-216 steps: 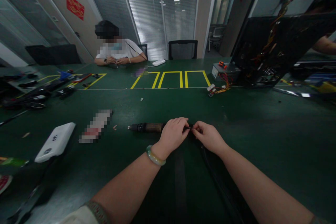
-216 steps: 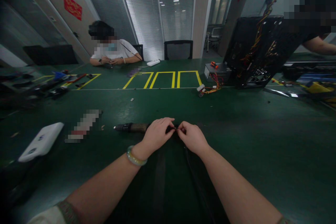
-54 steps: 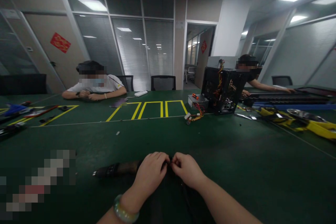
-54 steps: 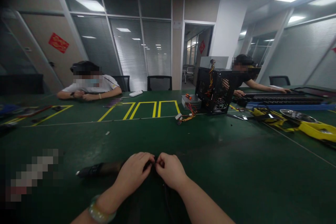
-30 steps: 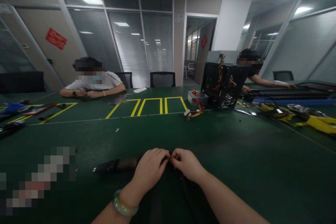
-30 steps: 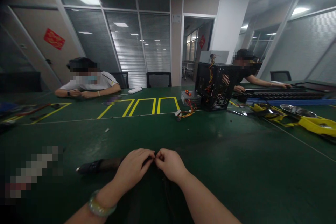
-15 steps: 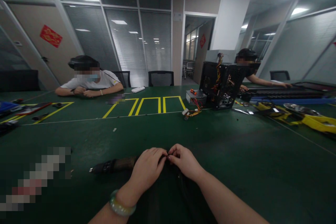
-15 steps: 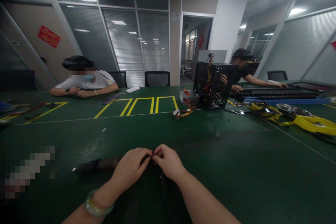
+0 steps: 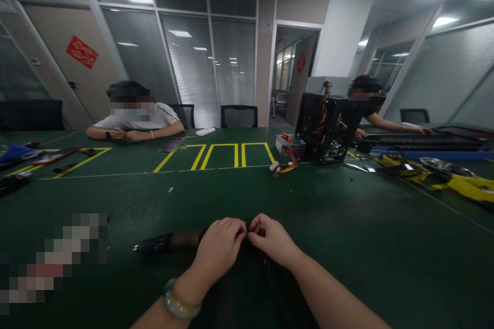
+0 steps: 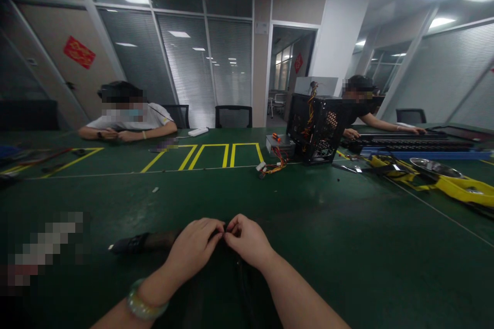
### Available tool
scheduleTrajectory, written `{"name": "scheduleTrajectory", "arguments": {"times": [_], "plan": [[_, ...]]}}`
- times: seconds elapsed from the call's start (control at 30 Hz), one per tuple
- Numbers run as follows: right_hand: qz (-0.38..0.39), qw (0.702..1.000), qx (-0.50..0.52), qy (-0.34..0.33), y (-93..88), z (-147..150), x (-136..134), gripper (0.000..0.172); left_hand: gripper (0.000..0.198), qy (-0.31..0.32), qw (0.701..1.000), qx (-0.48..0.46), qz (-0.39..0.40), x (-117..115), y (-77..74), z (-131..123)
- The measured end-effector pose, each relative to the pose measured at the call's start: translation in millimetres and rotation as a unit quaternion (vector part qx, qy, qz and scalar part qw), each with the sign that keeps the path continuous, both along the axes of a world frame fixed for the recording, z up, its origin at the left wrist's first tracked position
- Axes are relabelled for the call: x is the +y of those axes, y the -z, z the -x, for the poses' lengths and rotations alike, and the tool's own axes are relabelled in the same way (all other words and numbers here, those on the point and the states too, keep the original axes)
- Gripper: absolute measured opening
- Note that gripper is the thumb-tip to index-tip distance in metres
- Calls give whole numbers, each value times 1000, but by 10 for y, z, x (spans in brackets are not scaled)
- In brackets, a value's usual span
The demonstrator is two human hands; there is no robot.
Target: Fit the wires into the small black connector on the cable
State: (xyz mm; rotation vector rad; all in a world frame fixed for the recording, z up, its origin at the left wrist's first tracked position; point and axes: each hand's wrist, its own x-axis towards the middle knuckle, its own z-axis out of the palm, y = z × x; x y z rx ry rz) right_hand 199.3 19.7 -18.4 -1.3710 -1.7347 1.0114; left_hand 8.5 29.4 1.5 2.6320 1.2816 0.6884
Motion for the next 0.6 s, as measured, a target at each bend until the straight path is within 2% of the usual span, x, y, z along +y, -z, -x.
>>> {"name": "scheduleTrajectory", "arguments": {"times": [0.37,0.6], "plan": [[-5,999,-51,-9,-72,0,-25,10,10,5,1000,10,-6,-3,-15,4],[4,1000,-18,-25,-86,-9,-34,9,9,-4,1000,9,-11,0,2,4]]}}
